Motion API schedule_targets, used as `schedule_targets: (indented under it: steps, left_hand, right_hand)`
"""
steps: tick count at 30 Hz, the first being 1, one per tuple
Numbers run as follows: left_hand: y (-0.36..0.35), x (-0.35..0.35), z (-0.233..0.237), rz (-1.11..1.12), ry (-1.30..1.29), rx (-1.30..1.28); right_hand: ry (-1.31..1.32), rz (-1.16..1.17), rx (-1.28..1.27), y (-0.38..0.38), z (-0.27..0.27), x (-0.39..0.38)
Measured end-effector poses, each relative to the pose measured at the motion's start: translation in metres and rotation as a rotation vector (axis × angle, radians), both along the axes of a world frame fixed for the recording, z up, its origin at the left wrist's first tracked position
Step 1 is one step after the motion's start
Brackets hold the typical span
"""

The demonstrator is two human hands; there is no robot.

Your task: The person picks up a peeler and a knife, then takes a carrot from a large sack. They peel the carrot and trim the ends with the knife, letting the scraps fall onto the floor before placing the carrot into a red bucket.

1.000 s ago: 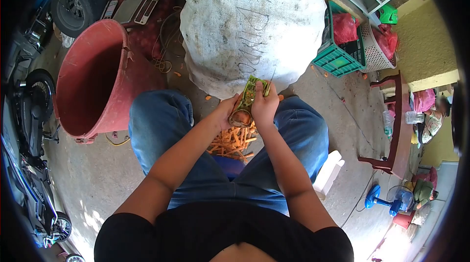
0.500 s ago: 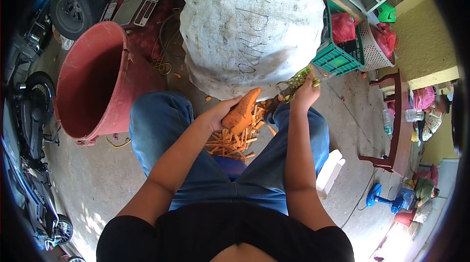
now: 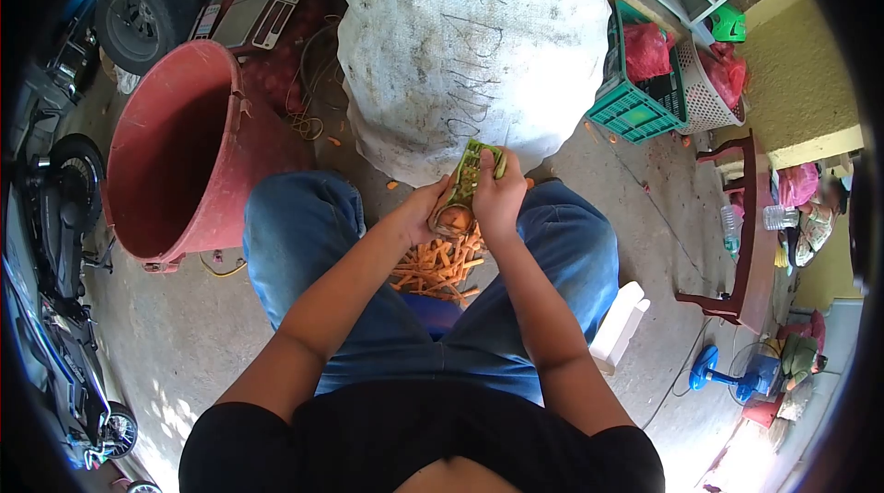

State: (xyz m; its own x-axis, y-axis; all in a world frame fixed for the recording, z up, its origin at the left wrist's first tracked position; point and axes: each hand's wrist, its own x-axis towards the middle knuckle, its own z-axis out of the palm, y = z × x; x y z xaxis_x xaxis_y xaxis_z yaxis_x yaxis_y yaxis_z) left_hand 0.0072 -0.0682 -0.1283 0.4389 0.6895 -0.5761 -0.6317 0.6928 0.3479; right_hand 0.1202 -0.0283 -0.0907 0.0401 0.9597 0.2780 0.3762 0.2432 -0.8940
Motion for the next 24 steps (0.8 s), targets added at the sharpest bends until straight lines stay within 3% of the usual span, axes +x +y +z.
schedule_targets:
  steps: [2, 7, 9, 10, 11, 13, 14, 16, 20, 22, 24]
  left_hand:
    - [0.005, -0.004, -0.004, -0.103, -0.044, 0.141]
    - [0.012, -0.008, -0.009, -0.080, 0.027, 0.138]
    - [0.006, -0.006, -0.005, -0.041, 0.063, 0.119]
    - [-0.004, -0.002, 0.015, -0.146, 0.094, 0.121]
    - [-0.011, 0.000, 0.030, -0.256, 0.123, 0.122]
    - [-0.011, -0.001, 0.045, -0.264, 0.068, 0.137]
    - [-0.010, -0.002, 0.048, -0.260, 0.015, 0.155]
    - [-0.003, -0.011, 0.025, -0.176, -0.132, 0.101]
    - [0.007, -0.015, 0.004, -0.015, -0.148, 0.133]
    - [0.012, -0.011, -0.010, 0.152, -0.066, 0.030]
    - [0.015, -0.012, -0.028, 0.129, -0.112, 0.078]
  right_hand:
    - [-0.033, -0.027, -0.035, 0.006, 0.006, 0.000]
    - [-0.055, -0.004, -0.110, 0.018, 0.002, 0.000]
    - [-0.051, -0.106, 0.094, 0.048, -0.021, 0.023]
    - [-0.060, -0.259, -0.198, 0.069, -0.024, 0.041]
    - [-0.131, -0.384, 0.055, 0.090, -0.050, 0.064]
    - [0.177, -0.537, -0.098, 0.104, -0.043, 0.081]
    - [0.176, -0.545, -0.095, 0.102, -0.039, 0.083]
    - [0.437, -0.500, -0.107, 0.097, -0.033, 0.081]
    - [0.413, -0.291, -0.158, 0.056, -0.008, 0.045]
    - [0.456, -0.163, -0.224, 0.038, -0.004, 0.026]
    - [0.344, -0.087, -0.220, 0.022, 0.004, 0.008]
